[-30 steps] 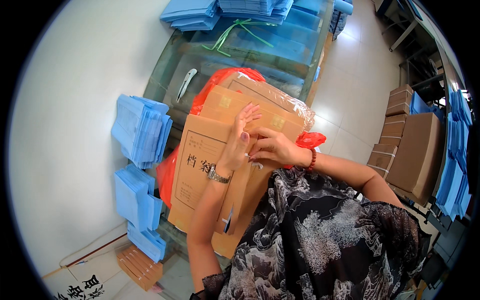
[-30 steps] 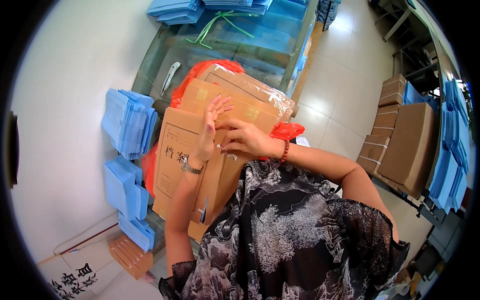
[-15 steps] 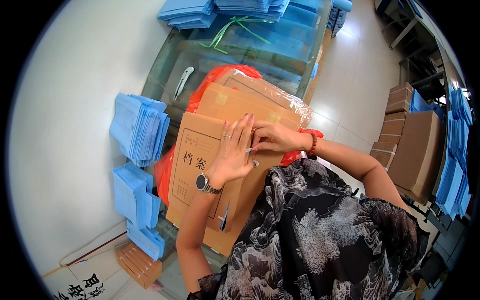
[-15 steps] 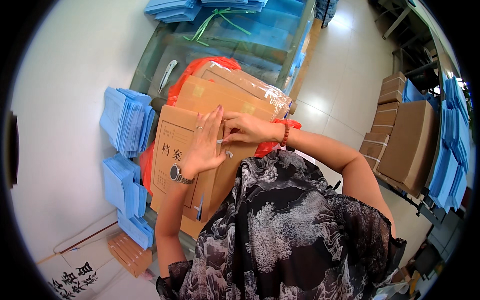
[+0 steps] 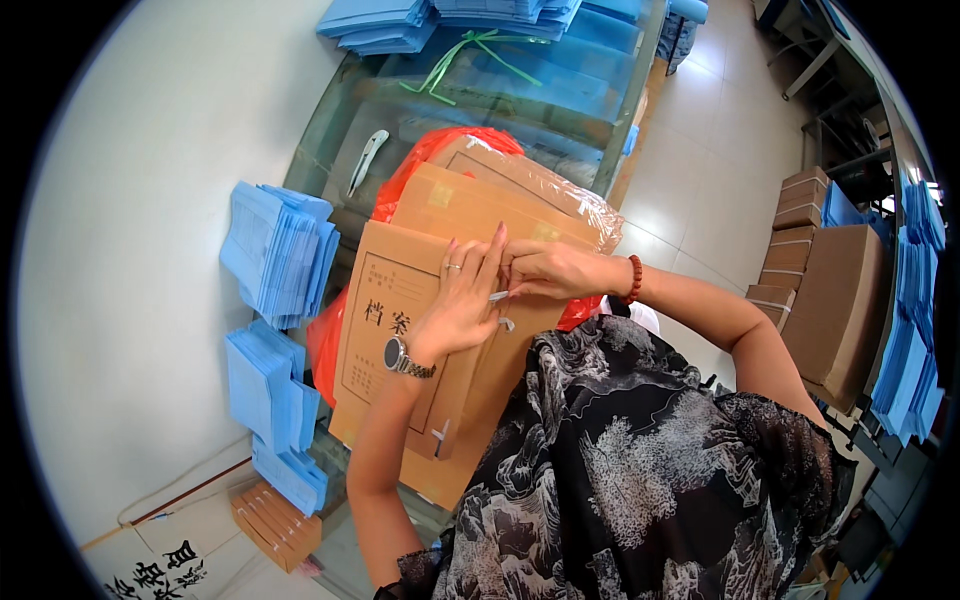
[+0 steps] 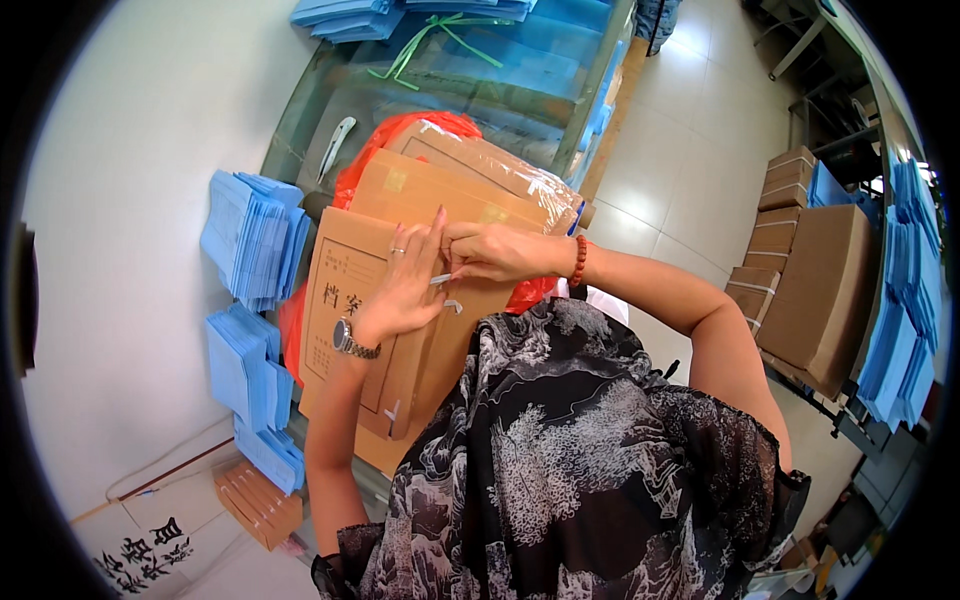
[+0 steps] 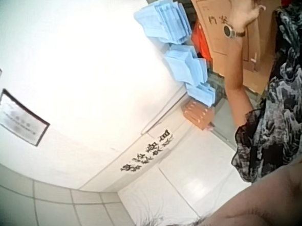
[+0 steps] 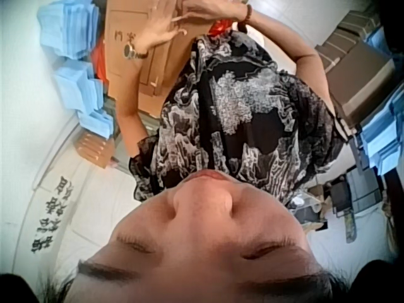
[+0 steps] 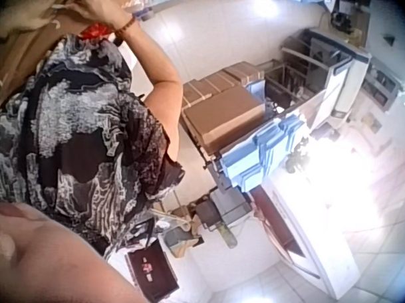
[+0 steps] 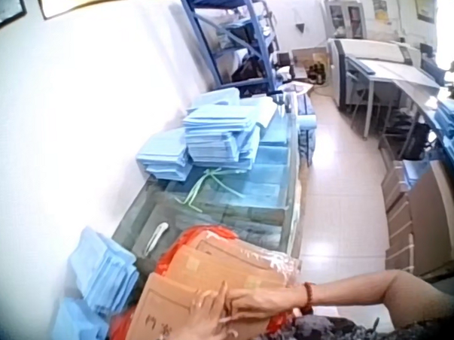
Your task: The person assembles a flat-packed cardboard box by folding the flaps and securing them with white plastic ties. They then place the completed box on a stack of similar boxes and walk to a nearby desk.
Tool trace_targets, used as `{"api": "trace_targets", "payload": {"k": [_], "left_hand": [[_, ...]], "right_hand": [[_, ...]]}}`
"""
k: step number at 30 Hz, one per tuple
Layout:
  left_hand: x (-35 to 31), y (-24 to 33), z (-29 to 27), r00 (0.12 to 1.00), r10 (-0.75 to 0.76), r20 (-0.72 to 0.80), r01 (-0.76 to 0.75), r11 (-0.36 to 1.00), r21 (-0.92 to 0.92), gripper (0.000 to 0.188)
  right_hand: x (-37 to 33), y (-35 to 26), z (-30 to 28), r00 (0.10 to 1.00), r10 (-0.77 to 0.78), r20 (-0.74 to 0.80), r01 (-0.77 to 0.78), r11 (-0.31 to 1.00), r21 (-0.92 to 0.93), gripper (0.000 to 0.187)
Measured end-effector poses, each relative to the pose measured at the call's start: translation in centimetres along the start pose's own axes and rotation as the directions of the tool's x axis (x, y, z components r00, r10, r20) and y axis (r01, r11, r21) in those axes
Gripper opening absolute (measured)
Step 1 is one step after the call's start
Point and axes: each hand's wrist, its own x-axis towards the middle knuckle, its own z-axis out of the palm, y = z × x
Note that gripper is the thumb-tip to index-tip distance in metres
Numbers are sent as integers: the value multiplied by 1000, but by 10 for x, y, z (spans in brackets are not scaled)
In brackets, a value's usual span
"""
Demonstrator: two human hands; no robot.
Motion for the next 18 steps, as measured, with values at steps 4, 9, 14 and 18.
{"api": "trace_targets", "payload": {"k": [4,9,14,18], "left_hand": [[-1,-5,0,1000,-7,22,7,1000,-20,110],[0,-9,-1,1000,7,10,-7,1000,-13,109],[0,-30,2,1000,10,2,-10,1000,-25,109],[0,-36,0,1000,3,17,-2,998,-61,109]], "right_hand": [[-1,-3,3,999,13,35,-7,986,-165,14],[7,3,-8,992,-40,122,72,961,-268,15],[29,9,-11,955,-124,269,227,889,-397,14],[38,13,-11,901,-202,385,402,726,-559,14]]}}
